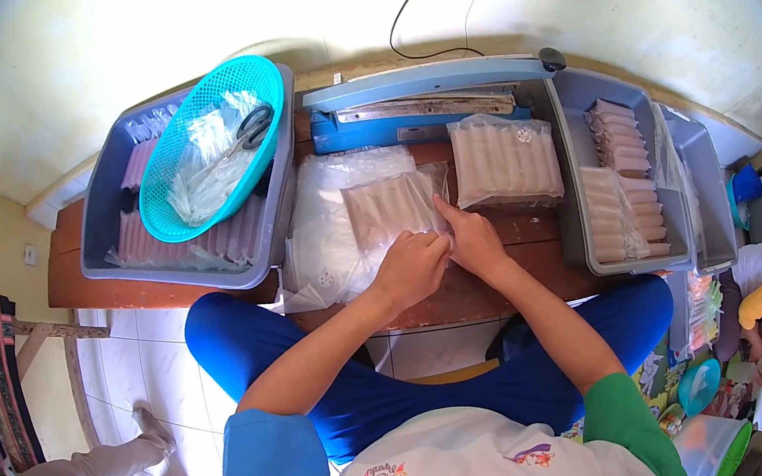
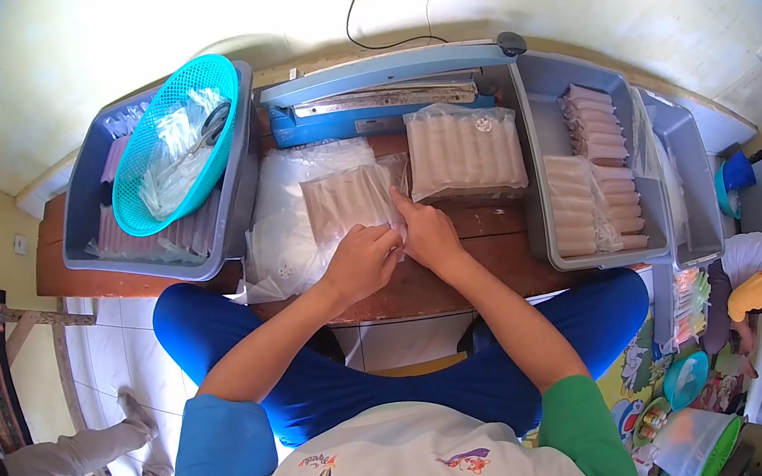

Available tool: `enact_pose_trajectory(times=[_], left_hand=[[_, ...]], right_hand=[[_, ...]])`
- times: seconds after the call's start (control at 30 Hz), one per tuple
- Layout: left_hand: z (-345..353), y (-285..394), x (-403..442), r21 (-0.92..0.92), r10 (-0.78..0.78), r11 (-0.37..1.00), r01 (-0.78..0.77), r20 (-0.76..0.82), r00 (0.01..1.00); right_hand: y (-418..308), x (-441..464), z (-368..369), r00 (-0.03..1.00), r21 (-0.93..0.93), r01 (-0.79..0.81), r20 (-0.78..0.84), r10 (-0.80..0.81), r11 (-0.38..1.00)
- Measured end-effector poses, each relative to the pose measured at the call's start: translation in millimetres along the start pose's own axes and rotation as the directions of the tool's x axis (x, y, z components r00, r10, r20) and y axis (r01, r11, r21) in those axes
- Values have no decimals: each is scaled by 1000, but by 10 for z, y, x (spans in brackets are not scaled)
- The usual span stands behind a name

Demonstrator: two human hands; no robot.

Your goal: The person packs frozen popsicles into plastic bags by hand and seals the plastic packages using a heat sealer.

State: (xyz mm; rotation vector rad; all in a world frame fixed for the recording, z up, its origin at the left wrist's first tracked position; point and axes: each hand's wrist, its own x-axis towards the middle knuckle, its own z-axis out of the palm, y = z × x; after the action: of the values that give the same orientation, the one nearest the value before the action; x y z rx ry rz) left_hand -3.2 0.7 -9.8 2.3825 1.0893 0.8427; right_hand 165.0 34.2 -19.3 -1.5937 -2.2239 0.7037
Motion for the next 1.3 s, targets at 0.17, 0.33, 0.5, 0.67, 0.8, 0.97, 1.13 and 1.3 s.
enact_pose_trajectory(times=[0.17, 0.33, 0.5, 0.67, 0.8, 0.97, 1.13, 1.3], left_hand=[[-5, -2, -16, -12, -34, 999, 34, 12, 999], [-41, 37, -2, -5, -44, 999, 44, 19, 999], [-22, 34, -1, 0, -58, 998, 58, 17, 998], [-23, 29, -11, -19, -47, 999, 47, 20, 999], [-12, 26, -4, -7, -52, 999, 52, 24, 998], [-41, 87, 19, -28, -46, 999, 46, 11, 999], [-98, 222, 54, -97, -40, 995, 39, -7, 999], [-169, 443, 316, -239, -92, 966, 95, 24, 995]], right_hand=[[21, 3, 46, 994, 12, 67, -93, -65, 998], [76, 8, 139, 979, 0, 129, -157, -127, 992], [-19, 4, 71, 998, -31, 42, -53, -44, 999], [87, -21, 223, 956, 76, 187, -245, -163, 979], [58, -90, 174, 946, 59, 208, -265, -185, 976], [-52, -246, 68, 951, -14, 157, -267, -155, 988], [-139, -522, -163, 961, 46, 170, -231, -155, 984], [-123, -677, -551, 963, 108, 162, -232, -133, 981]])
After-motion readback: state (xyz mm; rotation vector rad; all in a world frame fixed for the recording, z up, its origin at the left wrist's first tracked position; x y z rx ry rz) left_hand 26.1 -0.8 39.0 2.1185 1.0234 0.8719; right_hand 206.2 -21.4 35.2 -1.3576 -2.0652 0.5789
